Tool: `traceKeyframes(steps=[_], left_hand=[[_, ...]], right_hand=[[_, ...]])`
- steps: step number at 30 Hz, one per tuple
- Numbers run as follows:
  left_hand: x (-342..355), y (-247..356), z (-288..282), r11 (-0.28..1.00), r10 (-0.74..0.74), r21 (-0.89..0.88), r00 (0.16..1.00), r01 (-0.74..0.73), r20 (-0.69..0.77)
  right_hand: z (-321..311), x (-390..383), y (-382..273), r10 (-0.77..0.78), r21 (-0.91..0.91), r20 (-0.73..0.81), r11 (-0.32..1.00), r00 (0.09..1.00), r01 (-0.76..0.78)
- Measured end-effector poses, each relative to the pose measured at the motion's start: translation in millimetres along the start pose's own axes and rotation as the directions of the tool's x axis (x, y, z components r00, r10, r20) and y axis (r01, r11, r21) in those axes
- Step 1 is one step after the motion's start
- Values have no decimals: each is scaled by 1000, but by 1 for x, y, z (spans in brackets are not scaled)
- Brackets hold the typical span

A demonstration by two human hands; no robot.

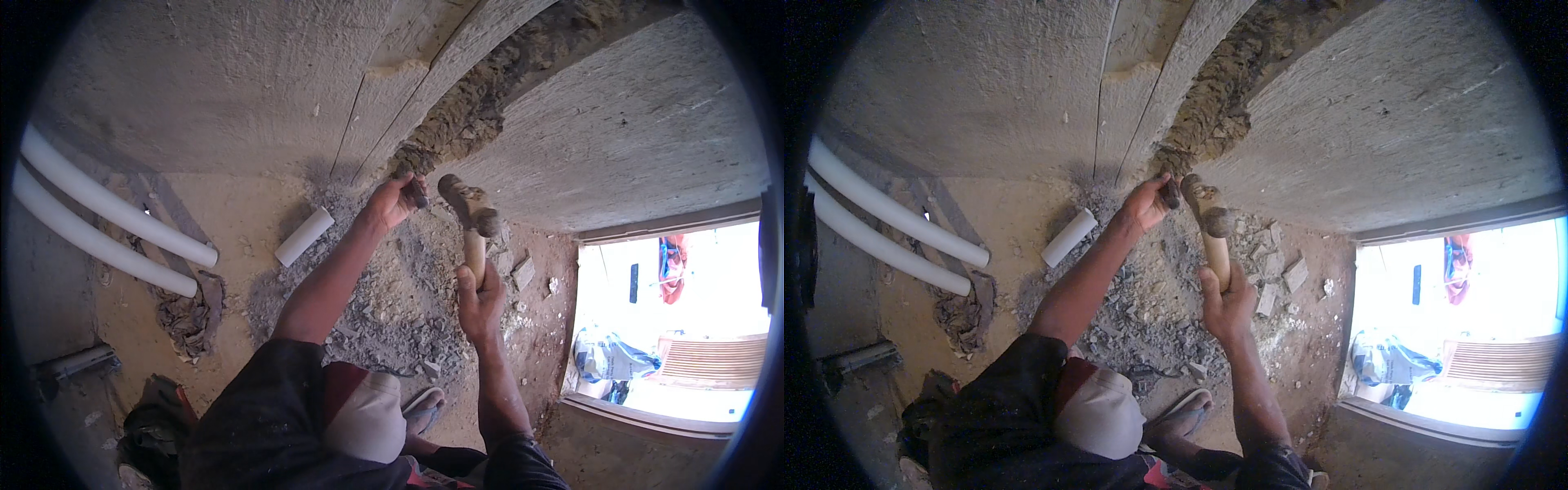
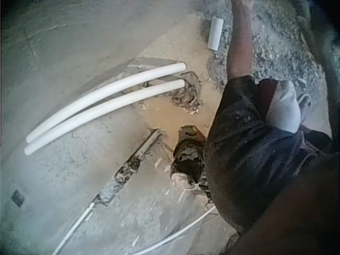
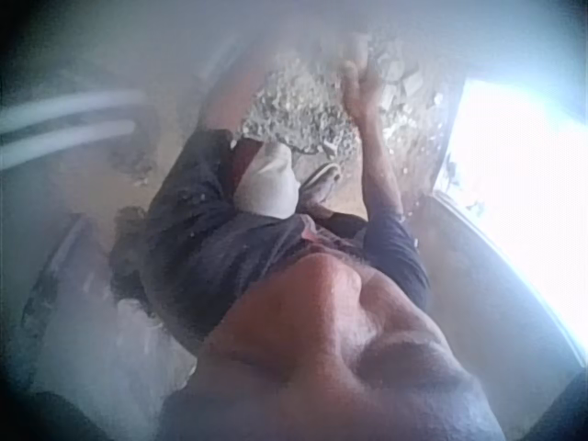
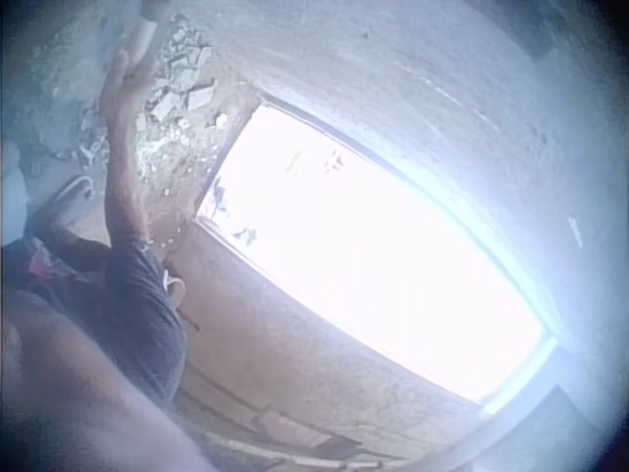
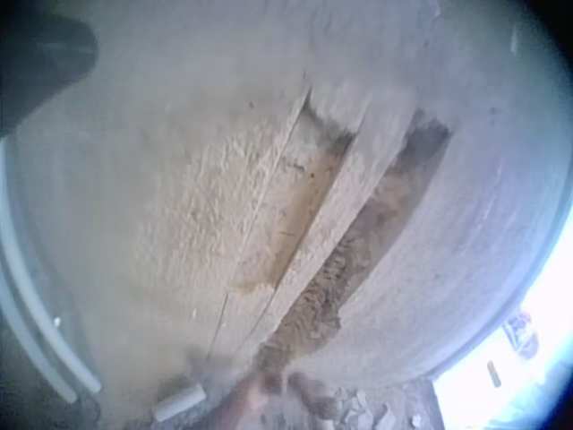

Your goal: The person chisels a groove into a concrete wall by striking a metal chisel with a hammer, then picks up a small piece of PVC pipe and places it near the groove before resuming chiseling.

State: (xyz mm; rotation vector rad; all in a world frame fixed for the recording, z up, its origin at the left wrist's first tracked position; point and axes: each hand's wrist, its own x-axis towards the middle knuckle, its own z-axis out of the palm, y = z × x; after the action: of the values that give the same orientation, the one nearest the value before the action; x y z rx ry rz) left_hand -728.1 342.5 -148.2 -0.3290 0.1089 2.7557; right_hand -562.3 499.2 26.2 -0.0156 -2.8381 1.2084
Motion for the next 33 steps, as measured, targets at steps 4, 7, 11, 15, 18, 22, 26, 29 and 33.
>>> traceKeyframes(steps=[4, 7, 11, 15, 18, 22, 26, 29, 33], left_hand=[[17, 6, -11, 970, -24, -241, 1000, 22, -5], [23, 11, -28, 969, -37, -240, 996, 56, 84], [20, 2, -15, 988, 4, -156, 1000, -1, 16], [27, 0, -22, 995, 9, -100, 999, -5, 44], [28, 5, -7, 987, 44, 147, 987, -67, 156], [29, -5, -14, 992, 109, -75, 985, -100, 131], [31, 3, -25, 990, 45, -141, 977, -15, 208], [30, 0, -18, 983, 39, -181, 994, -20, 101], [28, -6, -3, 986, 86, -147, 996, -79, 37]], right_hand=[[-19, 1, -22, -259, 136, -130, 951, 957, 276], [-30, 2, -41, -473, 233, -282, 810, 835, 538], [-5, 6, -26, -656, 114, -354, 677, 666, 727], [26, 15, 33, -533, -470, 84, 724, 842, 505], [41, 14, 37, -19, -418, 145, 905, 989, 79], [7, 9, -11, -198, -56, -16, 979, 980, 197], [-15, 11, -61, -511, 303, -370, 723, 776, 621], [0, 10, -44, -504, 406, -397, 653, 767, 640], [45, 28, 48, -203, -396, 17, 898, 979, 193]])
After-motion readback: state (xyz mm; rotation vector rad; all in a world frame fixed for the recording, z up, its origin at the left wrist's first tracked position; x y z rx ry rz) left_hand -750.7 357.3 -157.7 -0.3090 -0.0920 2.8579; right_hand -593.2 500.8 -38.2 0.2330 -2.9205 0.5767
